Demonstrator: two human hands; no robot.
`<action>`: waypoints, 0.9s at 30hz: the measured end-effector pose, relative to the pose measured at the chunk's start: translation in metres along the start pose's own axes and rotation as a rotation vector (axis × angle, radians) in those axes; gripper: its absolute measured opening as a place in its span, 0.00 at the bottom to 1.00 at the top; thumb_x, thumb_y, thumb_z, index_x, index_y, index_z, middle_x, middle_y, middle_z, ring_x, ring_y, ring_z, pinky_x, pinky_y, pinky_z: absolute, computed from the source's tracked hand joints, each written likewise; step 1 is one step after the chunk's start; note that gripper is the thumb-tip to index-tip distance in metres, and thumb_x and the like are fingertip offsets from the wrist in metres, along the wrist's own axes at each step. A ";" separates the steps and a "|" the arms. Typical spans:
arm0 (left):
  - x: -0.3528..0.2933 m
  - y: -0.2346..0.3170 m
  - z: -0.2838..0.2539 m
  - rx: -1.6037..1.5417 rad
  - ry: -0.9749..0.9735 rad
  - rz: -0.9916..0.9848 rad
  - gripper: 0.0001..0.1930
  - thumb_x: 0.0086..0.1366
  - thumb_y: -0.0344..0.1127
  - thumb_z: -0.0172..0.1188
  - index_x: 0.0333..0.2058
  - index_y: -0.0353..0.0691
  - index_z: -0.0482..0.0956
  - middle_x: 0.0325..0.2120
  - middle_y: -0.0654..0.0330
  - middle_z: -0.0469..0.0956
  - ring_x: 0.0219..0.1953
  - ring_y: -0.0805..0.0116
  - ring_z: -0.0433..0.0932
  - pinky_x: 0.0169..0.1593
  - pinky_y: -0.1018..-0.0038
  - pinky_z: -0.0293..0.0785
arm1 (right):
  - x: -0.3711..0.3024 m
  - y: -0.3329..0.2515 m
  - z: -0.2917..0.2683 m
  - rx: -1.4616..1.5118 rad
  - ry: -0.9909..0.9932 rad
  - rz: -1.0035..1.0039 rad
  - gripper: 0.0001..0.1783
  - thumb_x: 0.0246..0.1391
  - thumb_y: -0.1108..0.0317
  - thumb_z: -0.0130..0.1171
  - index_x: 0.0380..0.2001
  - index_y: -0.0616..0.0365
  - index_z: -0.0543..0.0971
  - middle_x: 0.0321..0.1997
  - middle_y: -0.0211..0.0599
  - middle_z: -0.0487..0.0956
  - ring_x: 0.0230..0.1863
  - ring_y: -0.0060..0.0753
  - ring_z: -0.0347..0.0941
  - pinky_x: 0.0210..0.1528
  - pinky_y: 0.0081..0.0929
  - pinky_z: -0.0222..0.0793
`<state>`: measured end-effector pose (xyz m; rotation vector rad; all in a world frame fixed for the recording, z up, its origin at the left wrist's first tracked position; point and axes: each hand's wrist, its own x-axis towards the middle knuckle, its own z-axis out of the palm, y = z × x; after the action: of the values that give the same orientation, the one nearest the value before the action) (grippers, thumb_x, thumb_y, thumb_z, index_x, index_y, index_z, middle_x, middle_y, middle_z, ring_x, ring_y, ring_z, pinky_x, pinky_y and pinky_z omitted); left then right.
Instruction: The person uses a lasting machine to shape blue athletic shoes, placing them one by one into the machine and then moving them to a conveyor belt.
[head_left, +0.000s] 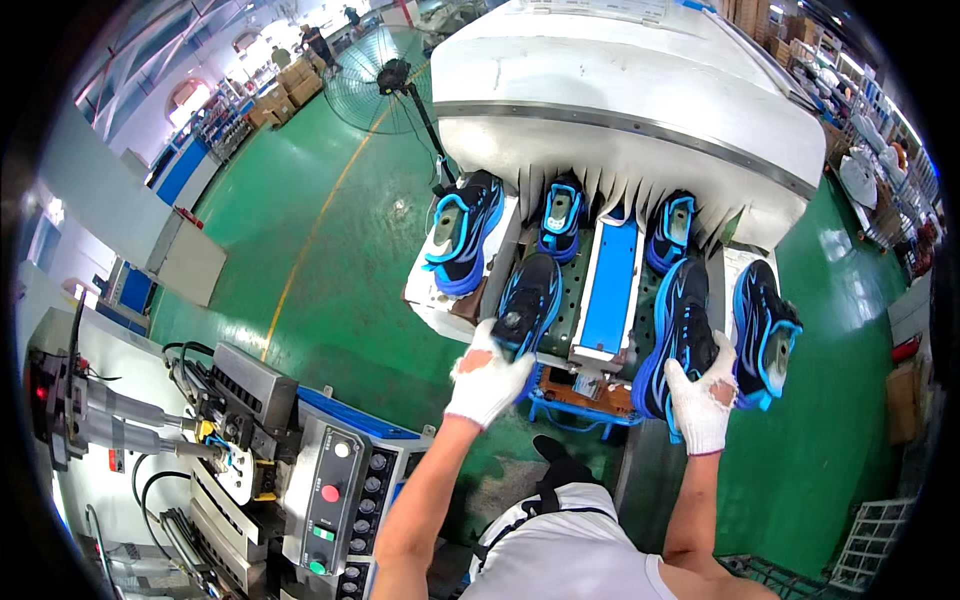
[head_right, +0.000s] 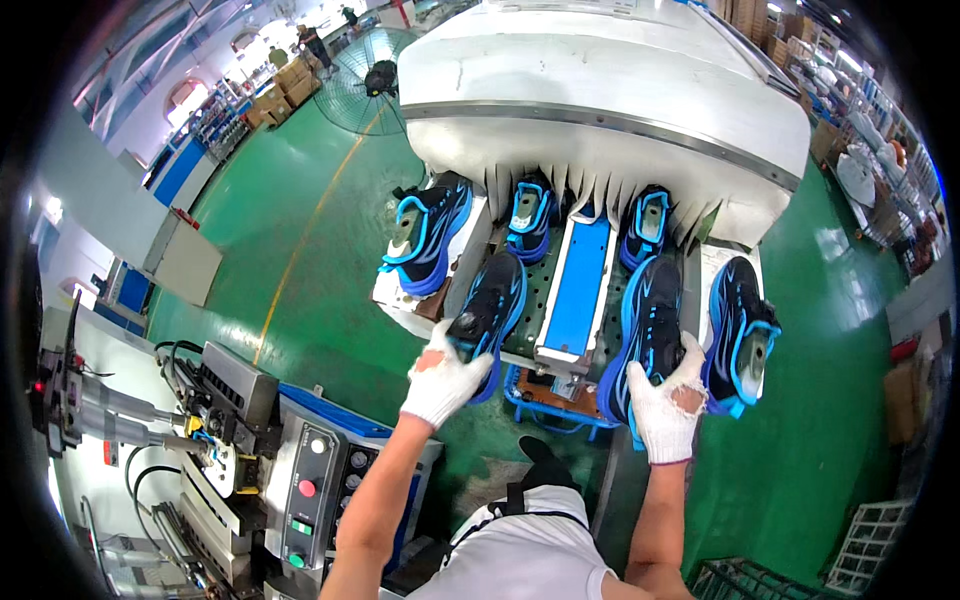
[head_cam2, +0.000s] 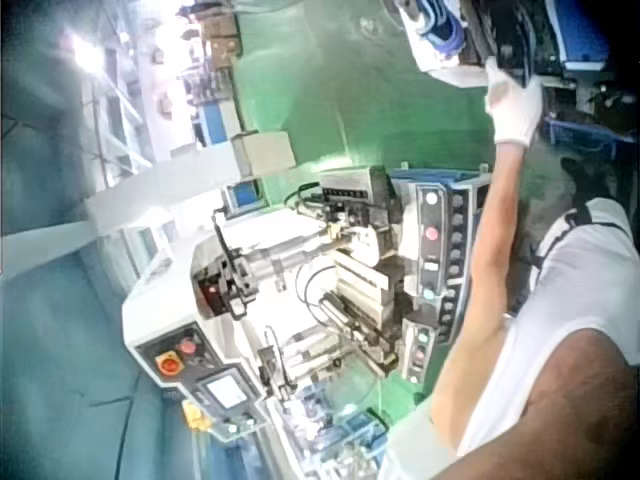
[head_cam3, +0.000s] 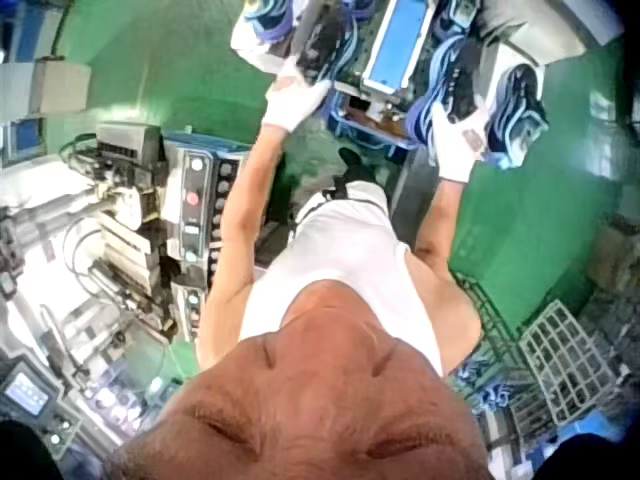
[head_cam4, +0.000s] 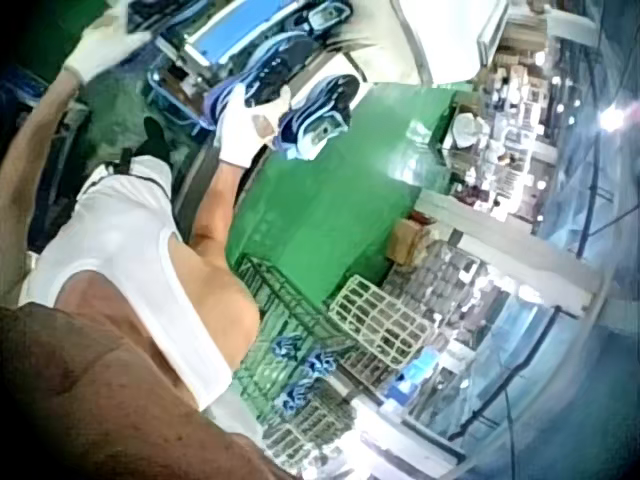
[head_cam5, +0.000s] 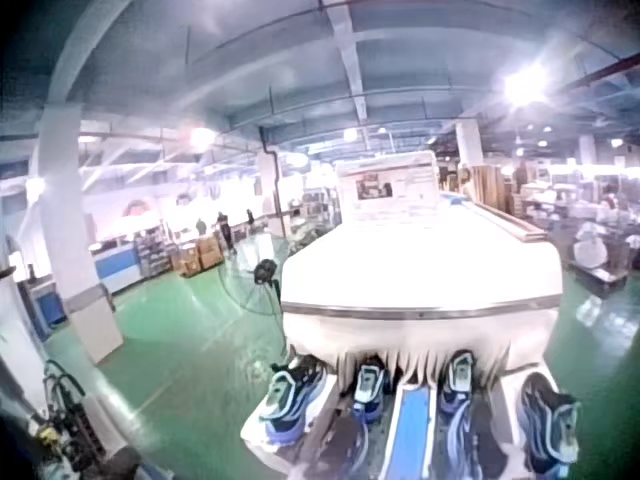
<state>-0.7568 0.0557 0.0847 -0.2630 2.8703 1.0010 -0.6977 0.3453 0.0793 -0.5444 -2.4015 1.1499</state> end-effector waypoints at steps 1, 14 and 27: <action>0.022 -0.003 0.017 0.050 0.015 0.063 0.42 0.56 0.52 0.67 0.63 0.34 0.62 0.47 0.37 0.81 0.51 0.40 0.80 0.57 0.55 0.74 | 0.015 0.013 0.016 -0.084 -0.011 -0.030 0.42 0.48 0.60 0.70 0.64 0.65 0.66 0.56 0.60 0.77 0.58 0.56 0.76 0.61 0.44 0.70; -0.013 -0.032 0.018 -0.242 0.346 0.288 0.50 0.58 0.51 0.69 0.69 0.25 0.54 0.66 0.34 0.62 0.70 0.41 0.61 0.72 0.59 0.58 | 0.000 -0.057 0.052 0.120 0.051 -0.335 0.42 0.58 0.70 0.63 0.71 0.68 0.57 0.75 0.56 0.60 0.77 0.51 0.55 0.77 0.41 0.50; -0.770 -0.295 0.282 -0.157 1.303 -1.781 0.19 0.64 0.49 0.56 0.43 0.41 0.83 0.44 0.45 0.81 0.46 0.45 0.81 0.51 0.57 0.77 | -0.449 -0.033 0.115 -0.183 -1.798 -1.052 0.30 0.62 0.71 0.62 0.65 0.68 0.67 0.68 0.55 0.71 0.68 0.47 0.69 0.70 0.40 0.64</action>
<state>0.0635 0.1055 -0.2060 -3.3369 1.3575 0.4817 -0.3888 0.0238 -0.0504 2.3955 -2.9701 0.8250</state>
